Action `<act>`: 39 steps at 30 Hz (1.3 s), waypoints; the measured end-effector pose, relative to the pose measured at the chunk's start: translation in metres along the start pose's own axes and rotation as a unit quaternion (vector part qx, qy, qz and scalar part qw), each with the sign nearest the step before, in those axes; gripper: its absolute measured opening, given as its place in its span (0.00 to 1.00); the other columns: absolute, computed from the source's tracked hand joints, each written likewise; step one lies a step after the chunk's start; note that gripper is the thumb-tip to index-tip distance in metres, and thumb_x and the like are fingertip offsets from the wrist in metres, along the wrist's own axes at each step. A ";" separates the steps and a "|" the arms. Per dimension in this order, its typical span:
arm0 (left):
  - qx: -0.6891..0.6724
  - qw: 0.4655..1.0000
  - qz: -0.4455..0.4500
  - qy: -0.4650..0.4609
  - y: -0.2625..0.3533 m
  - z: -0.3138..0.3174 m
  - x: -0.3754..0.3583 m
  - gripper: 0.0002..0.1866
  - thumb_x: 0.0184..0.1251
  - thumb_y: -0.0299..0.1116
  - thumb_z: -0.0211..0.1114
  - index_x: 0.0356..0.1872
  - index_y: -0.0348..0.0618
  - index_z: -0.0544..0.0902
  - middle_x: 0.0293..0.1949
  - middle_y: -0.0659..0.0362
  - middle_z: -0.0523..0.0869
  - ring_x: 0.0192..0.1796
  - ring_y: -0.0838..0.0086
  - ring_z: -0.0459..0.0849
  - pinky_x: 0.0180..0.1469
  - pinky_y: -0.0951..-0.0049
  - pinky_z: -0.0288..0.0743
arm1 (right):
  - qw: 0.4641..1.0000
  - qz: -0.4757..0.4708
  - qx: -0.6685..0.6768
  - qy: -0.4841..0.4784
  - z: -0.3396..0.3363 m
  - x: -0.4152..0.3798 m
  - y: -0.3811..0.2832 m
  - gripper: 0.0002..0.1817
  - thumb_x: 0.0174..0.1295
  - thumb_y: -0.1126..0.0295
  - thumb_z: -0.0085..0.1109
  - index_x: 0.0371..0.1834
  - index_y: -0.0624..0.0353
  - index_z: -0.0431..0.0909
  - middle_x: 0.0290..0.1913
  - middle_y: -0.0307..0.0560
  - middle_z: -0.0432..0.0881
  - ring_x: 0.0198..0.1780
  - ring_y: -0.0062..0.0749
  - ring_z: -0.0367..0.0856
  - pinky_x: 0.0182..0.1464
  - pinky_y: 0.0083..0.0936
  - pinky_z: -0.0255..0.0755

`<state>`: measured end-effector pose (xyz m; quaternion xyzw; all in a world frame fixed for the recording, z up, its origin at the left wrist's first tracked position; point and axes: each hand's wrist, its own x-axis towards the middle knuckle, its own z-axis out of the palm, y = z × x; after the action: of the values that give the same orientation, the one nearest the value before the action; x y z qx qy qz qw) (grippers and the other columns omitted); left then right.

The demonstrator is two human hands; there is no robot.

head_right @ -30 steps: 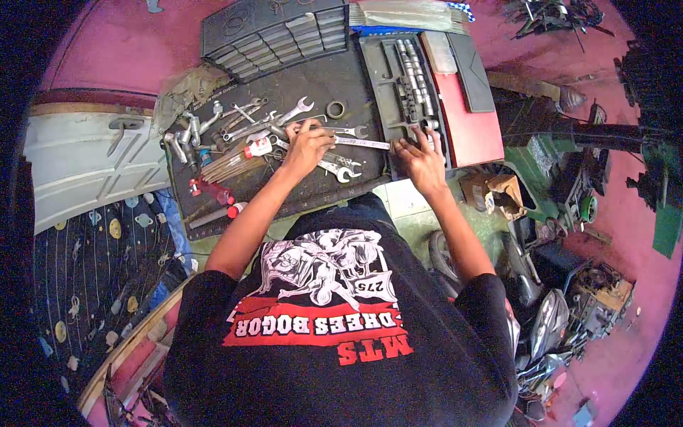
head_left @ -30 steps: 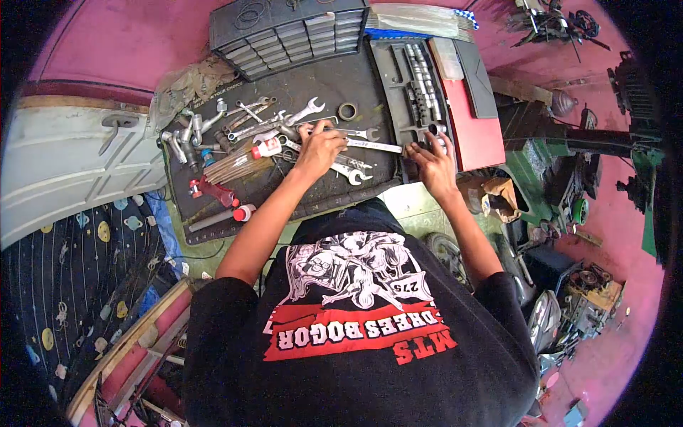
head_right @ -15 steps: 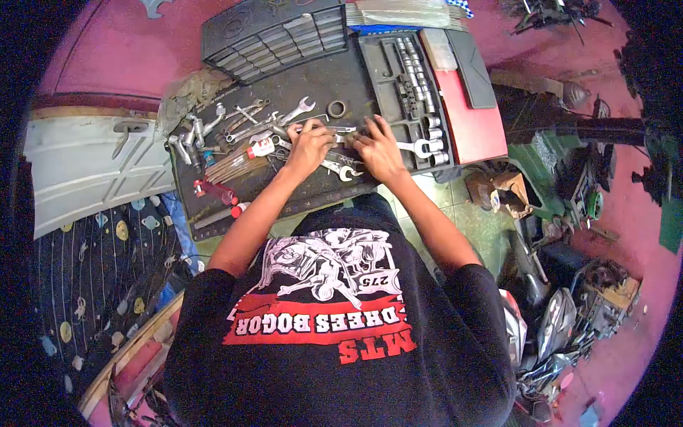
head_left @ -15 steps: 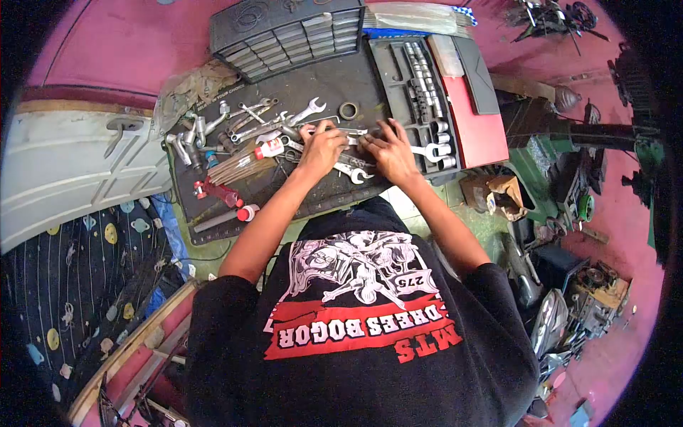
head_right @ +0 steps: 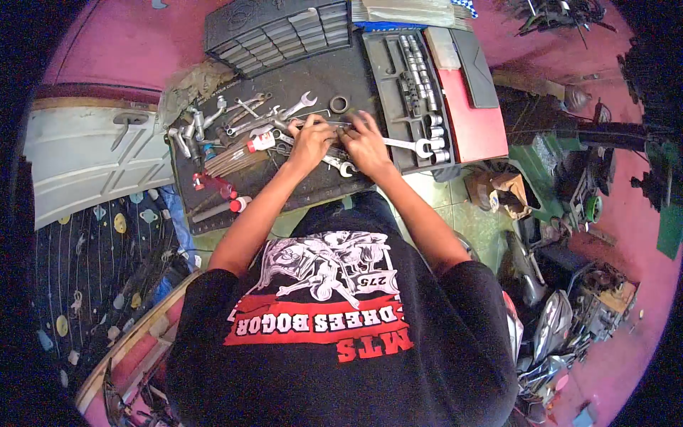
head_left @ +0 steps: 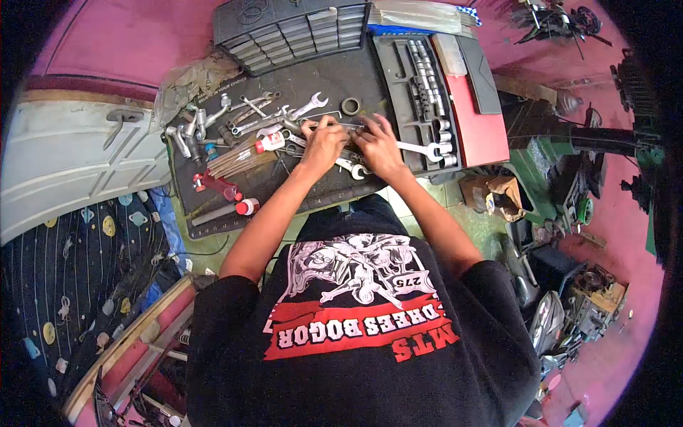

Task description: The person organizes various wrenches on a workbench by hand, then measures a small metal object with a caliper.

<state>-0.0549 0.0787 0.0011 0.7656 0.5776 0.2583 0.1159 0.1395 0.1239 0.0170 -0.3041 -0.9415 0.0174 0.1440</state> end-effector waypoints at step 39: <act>0.011 1.000 -0.001 -0.014 0.000 -0.001 0.000 0.04 0.56 0.31 0.73 0.33 0.50 0.92 0.41 0.70 0.91 0.55 0.70 0.80 0.61 0.47 0.55 | 0.976 0.194 -0.047 0.082 -0.048 -0.116 0.047 0.25 0.51 0.75 0.66 0.53 0.38 0.89 0.57 0.31 0.89 0.74 0.41 0.73 0.78 0.56 0.52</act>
<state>-0.0551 0.0790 0.0020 0.7697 0.5796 0.2410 0.1163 0.2688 0.0925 0.0271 -0.4878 -0.8494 -0.0242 0.2002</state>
